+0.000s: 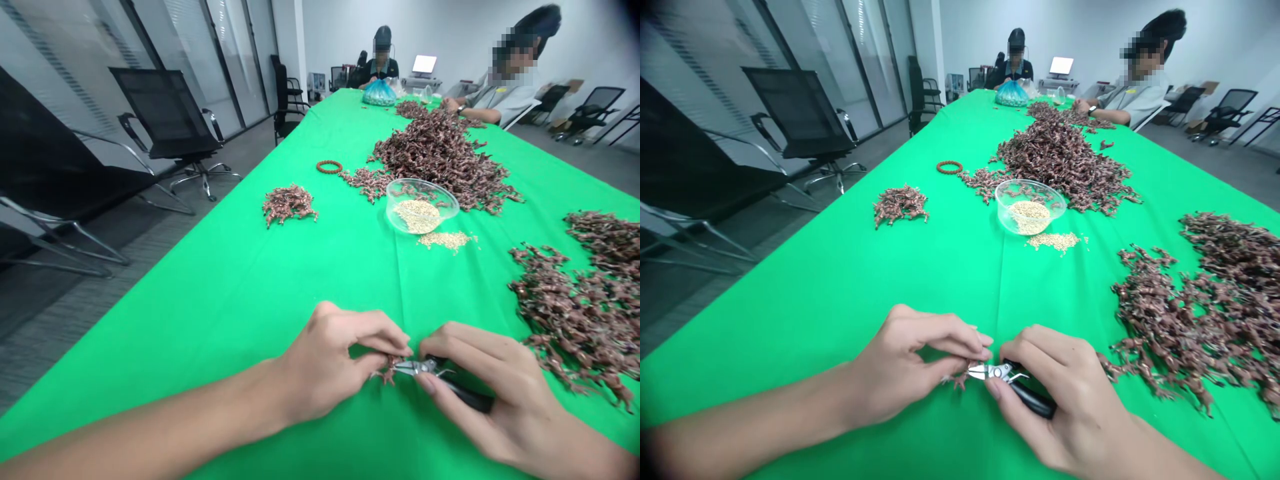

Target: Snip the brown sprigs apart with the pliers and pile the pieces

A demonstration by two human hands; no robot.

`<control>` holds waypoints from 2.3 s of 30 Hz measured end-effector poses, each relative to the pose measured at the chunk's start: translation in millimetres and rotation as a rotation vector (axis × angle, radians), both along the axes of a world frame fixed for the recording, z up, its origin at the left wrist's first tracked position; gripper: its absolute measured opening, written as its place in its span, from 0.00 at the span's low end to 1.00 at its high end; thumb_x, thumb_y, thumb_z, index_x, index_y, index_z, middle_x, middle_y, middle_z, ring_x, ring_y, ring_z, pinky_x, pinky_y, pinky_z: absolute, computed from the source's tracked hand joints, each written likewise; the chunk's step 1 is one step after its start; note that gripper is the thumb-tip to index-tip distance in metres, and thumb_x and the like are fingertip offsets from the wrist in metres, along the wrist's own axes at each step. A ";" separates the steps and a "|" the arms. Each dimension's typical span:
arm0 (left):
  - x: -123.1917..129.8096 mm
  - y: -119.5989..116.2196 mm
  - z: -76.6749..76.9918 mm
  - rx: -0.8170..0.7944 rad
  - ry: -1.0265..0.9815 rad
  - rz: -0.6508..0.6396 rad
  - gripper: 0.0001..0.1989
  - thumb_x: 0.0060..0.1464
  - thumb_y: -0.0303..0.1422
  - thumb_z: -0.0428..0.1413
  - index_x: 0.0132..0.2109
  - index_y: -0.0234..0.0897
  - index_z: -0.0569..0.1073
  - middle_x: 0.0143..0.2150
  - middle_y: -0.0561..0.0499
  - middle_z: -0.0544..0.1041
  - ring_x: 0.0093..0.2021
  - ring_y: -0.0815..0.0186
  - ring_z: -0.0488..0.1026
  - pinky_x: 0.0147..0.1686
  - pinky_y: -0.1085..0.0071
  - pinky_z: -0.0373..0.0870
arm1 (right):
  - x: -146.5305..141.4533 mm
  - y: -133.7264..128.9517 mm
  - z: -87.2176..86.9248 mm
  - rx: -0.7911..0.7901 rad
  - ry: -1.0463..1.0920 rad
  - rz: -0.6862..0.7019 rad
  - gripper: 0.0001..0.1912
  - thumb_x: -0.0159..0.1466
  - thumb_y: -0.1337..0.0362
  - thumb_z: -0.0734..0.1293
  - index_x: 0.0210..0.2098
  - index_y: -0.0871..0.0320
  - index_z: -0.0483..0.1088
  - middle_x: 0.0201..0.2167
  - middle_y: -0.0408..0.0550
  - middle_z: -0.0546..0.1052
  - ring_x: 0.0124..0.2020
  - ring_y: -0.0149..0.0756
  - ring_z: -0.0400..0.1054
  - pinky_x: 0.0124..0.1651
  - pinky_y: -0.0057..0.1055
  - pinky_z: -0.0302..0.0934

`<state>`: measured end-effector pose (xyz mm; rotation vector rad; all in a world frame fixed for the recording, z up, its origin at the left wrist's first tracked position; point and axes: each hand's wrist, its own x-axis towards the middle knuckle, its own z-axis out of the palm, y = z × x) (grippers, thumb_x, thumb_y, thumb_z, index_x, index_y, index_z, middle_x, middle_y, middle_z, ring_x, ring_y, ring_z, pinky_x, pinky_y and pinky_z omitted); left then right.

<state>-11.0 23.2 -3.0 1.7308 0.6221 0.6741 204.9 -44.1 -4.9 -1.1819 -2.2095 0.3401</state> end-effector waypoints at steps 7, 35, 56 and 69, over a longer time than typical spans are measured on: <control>-1.3 1.4 2.8 0.077 0.027 -0.009 0.12 0.51 0.15 0.59 0.41 0.29 0.80 0.37 0.45 0.85 0.39 0.63 0.84 0.42 0.76 0.79 | -1.9 -0.9 2.9 -0.002 -0.007 0.005 0.08 0.65 0.68 0.66 0.45 0.57 0.69 0.29 0.44 0.74 0.26 0.30 0.68 0.26 0.28 0.59; -1.2 4.6 5.0 -0.097 -0.009 -0.077 0.13 0.50 0.13 0.58 0.41 0.28 0.79 0.35 0.45 0.85 0.30 0.66 0.82 0.34 0.76 0.79 | 3.2 0.5 3.9 -0.099 0.165 -0.187 0.03 0.66 0.65 0.66 0.38 0.55 0.73 0.28 0.45 0.78 0.28 0.34 0.73 0.27 0.28 0.64; 0.8 10.0 10.3 -0.388 -0.004 0.149 0.15 0.45 0.32 0.70 0.40 0.35 0.76 0.39 0.48 0.85 0.42 0.60 0.82 0.42 0.72 0.77 | 8.7 -1.1 -6.2 -0.242 0.288 -0.349 0.11 0.67 0.57 0.65 0.34 0.56 0.75 0.23 0.43 0.75 0.21 0.30 0.68 0.23 0.26 0.60; 3.2 14.5 2.6 -0.308 -0.039 0.208 0.11 0.45 0.33 0.70 0.36 0.35 0.80 0.33 0.50 0.84 0.34 0.66 0.79 0.36 0.73 0.74 | 8.5 0.1 -5.7 -0.234 0.293 -0.353 0.10 0.67 0.57 0.65 0.34 0.55 0.74 0.23 0.41 0.75 0.21 0.30 0.67 0.24 0.27 0.58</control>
